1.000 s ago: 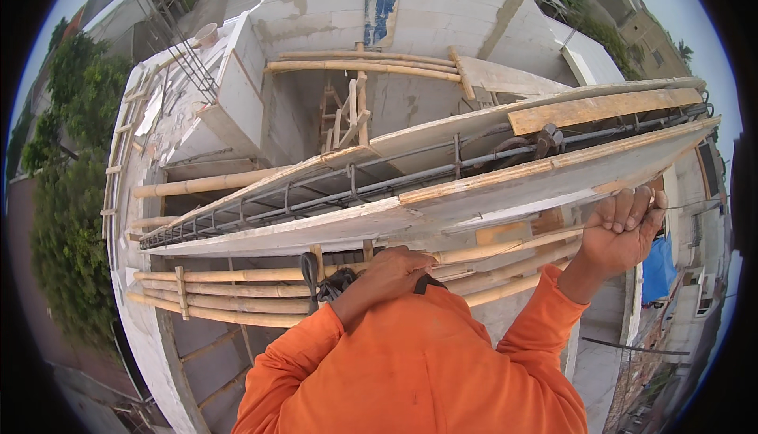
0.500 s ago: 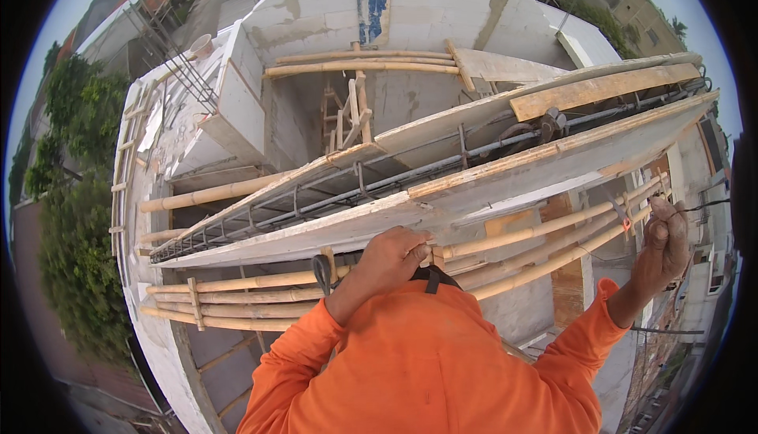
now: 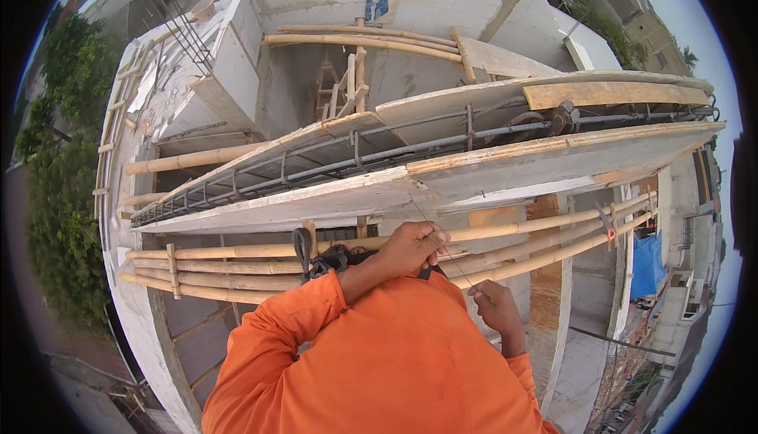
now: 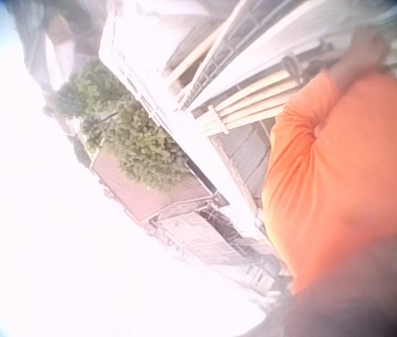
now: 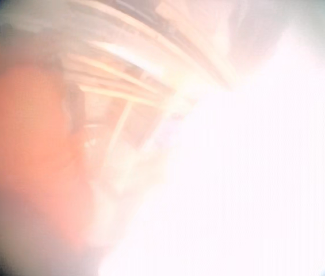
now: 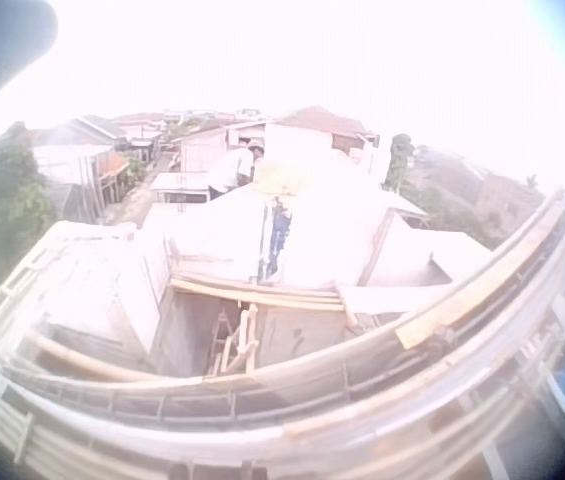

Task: The person walks along a bamboo scaffolding structure on a construction site, carrying wooden planks and a bundle of wire. They place the planks onto the scaffolding and then proceed to tie the wire around the bamboo poles to secure the structure.

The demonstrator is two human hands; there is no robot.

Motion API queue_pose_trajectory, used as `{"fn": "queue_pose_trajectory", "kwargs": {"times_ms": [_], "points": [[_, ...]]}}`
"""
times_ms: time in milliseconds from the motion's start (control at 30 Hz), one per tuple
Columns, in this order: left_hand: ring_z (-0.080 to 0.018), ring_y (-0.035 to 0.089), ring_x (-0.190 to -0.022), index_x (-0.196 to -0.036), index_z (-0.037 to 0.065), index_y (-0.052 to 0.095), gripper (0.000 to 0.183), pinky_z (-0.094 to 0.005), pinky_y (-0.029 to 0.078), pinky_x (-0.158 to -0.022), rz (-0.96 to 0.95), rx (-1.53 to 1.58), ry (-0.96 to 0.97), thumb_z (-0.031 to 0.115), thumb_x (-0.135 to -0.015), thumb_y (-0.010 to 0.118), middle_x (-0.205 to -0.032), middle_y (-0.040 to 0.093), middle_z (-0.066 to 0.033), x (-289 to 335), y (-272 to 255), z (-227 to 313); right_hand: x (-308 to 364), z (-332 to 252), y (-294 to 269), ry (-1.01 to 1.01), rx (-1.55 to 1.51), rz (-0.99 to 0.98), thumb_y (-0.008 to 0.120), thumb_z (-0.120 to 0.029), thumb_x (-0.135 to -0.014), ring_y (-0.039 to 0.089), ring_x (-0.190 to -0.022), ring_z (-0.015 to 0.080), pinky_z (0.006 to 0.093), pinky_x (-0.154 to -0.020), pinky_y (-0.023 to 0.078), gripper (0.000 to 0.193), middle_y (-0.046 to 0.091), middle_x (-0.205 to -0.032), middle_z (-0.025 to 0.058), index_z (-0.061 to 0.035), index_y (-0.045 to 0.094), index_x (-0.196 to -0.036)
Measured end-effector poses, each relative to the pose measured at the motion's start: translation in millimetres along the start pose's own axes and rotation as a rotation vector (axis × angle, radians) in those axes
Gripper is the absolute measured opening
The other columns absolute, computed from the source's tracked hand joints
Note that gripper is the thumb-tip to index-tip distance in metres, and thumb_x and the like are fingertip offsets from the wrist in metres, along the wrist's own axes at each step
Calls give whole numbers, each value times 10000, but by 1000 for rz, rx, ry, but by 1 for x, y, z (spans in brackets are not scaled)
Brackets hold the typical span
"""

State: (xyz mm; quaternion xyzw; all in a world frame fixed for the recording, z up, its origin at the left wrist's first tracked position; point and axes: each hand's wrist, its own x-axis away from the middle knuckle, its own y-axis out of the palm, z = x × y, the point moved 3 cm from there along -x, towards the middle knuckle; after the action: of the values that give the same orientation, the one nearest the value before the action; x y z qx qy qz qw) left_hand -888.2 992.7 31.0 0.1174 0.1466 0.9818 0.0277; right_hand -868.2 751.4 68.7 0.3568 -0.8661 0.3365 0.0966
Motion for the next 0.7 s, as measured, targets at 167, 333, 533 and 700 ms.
{"fn": "queue_pose_trajectory", "kwargs": {"times_ms": [167,333,533,700], "points": [[-114,584,-605,-928,-17,607,272,-240,488,-511,-26,146,-151,220,-965,478,-781,630,-86,-9,4,-7,16,-8,-4,142,61,-93,546,-74,-889,601,-550,134,265,-525,469,117,602,-681,84,19,616,-870],[-133,585,-583,-908,-24,602,282,-259,494,-485,-81,346,-222,220,-955,469,-745,622,-98,-11,10,-8,26,-22,-15,165,99,-168,529,-60,-889,625,-577,138,262,-540,479,122,600,-684,80,27,612,-869],[-155,574,-515,-860,-12,573,283,-284,488,-437,-91,465,-289,227,-957,458,-703,600,-101,-16,12,-2,35,-34,-24,171,53,-156,521,-58,-897,625,-583,126,251,-536,472,129,597,-671,59,25,617,-874],[-156,574,-508,-865,-10,564,288,-284,493,-428,-84,503,-279,237,-965,453,-693,595,-99,-19,11,-1,34,-38,-30,196,30,-170,528,-71,-905,619,-585,113,239,-532,463,126,594,-671,49,13,620,-890]]}}
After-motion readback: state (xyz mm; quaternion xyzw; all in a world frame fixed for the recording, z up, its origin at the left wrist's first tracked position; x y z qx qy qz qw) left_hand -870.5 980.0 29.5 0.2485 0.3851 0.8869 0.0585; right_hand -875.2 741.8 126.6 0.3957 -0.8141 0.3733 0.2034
